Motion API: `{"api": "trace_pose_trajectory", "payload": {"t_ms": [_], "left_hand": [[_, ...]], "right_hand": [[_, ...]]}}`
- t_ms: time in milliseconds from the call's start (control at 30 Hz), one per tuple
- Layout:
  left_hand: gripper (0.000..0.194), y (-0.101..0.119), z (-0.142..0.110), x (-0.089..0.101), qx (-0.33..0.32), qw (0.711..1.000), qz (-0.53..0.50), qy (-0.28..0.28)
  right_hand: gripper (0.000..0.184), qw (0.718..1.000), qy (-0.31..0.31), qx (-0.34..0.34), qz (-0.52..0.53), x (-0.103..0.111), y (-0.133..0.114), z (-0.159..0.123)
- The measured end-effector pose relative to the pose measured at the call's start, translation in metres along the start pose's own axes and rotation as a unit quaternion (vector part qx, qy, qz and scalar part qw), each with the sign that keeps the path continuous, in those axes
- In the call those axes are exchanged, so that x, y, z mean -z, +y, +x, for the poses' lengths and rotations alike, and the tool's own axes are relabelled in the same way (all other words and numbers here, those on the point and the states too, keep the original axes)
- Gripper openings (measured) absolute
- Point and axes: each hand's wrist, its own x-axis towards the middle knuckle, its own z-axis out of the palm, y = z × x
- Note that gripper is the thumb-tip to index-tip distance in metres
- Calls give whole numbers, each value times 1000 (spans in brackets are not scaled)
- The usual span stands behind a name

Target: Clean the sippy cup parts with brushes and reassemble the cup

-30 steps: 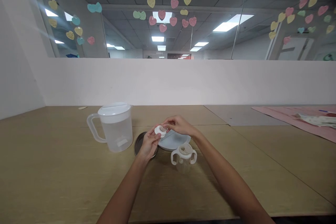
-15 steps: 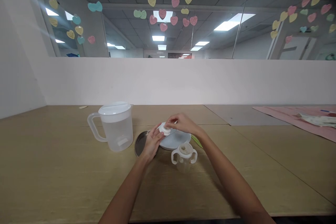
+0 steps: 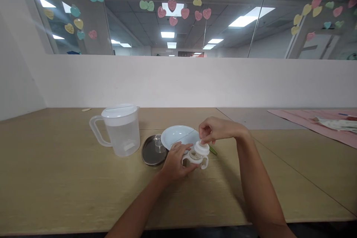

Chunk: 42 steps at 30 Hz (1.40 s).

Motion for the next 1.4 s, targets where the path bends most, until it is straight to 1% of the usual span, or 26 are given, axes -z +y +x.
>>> {"api": "trace_pose_trajectory", "payload": {"t_ms": [167,300,367,500,600,767,900,1033,1133,1233,1300,1400], "left_hand": [[52,2,-1,0,-9,999,25,20],[52,-1,0,0,-4,999,32,35],[52,-3,1,0,-1,999,38,38],[52,-6,2,1,-11,998,39,38],[49,-6,2,1,-16,999,30,34],[44,-6,2,1,-7,999,28,26],[46,-6,3,1,-9,999,26,23],[45,-6,2,1,-9,999,20,27],[43,-7,2,0,-4,999,17,29],[44,-7,2,0,0,1000,15,23],[46,-7,2,0,-2,1000,12,20],[49,-7,2,0,-4,1000,11,22]], "right_hand": [[19,998,-3,-50,-27,-10,-11,9],[19,998,-23,-48,-31,-16,-14,19],[16,998,-28,-31,-44,-19,-15,23],[9,996,-17,29,-87,-23,-15,29],[9,994,-20,62,-89,-24,-13,33],[18,991,-35,114,-62,-25,-7,38],[29,990,-52,121,-41,-26,-3,41],[37,986,-72,147,-17,-28,0,47],[40,983,-91,160,-2,-29,1,50],[38,983,-94,155,8,-28,1,49],[33,986,-88,139,11,-25,-1,45],[29,994,-78,75,1,-23,-4,40]]}}
